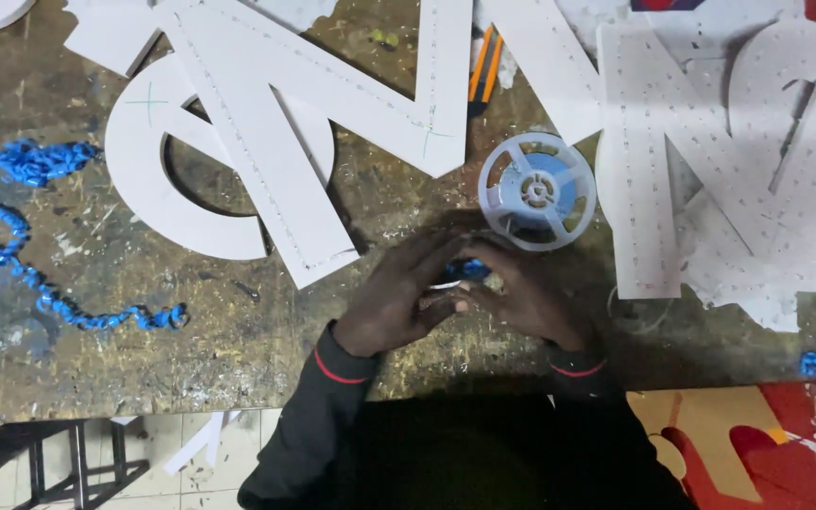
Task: Applying adhesive LED strips to the surface of large cut-out letters for sign making.
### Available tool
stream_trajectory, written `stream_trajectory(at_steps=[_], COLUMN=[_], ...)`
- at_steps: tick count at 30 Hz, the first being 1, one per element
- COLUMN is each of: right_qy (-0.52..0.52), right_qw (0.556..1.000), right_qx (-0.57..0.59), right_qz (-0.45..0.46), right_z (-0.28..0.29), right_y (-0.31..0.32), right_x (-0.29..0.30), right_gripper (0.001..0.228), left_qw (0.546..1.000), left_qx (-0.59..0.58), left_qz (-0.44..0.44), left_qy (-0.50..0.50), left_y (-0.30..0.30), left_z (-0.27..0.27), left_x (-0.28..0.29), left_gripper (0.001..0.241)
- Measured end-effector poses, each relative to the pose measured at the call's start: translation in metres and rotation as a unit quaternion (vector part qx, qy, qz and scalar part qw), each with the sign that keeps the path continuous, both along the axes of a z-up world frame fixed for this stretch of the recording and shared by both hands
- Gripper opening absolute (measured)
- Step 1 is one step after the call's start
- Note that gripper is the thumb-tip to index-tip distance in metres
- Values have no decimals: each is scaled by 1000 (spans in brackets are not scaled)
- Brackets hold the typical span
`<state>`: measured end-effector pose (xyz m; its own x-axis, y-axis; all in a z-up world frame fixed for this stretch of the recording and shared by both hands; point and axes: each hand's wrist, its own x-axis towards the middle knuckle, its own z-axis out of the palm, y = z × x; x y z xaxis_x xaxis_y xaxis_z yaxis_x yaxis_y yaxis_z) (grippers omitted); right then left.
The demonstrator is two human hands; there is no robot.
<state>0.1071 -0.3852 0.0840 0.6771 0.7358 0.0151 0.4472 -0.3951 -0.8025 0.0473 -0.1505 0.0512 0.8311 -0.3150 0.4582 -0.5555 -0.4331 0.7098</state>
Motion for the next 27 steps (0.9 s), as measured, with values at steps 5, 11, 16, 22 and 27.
stream_trajectory(at_steps=[5, 11, 16, 22, 27], right_qy=[-312, -314, -321, -407, -218], right_qw=[907, 911, 926, 909, 933], right_qx=[-206, -154, -113, 90, 266], right_qz=[-196, -218, -166, -29, -104], right_z=[-62, -84, -17, 18, 40], right_y=[-63, -72, -42, 19, 41], right_x=[-8, -16, -19, 9, 31], right_gripper=[27, 27, 38, 20, 61], left_qw=[997, 991, 977, 984, 770], left_qx=[44, 108, 201, -8, -570], left_qz=[36, 39, 67, 166, 226], left_qy=[51, 64, 39, 57, 176], left_y=[-48, -67, -72, -39, -2], left_z=[-9, -25, -2, -12, -19], left_x=[40, 45, 30, 33, 15], left_gripper=[64, 83, 84, 82, 37])
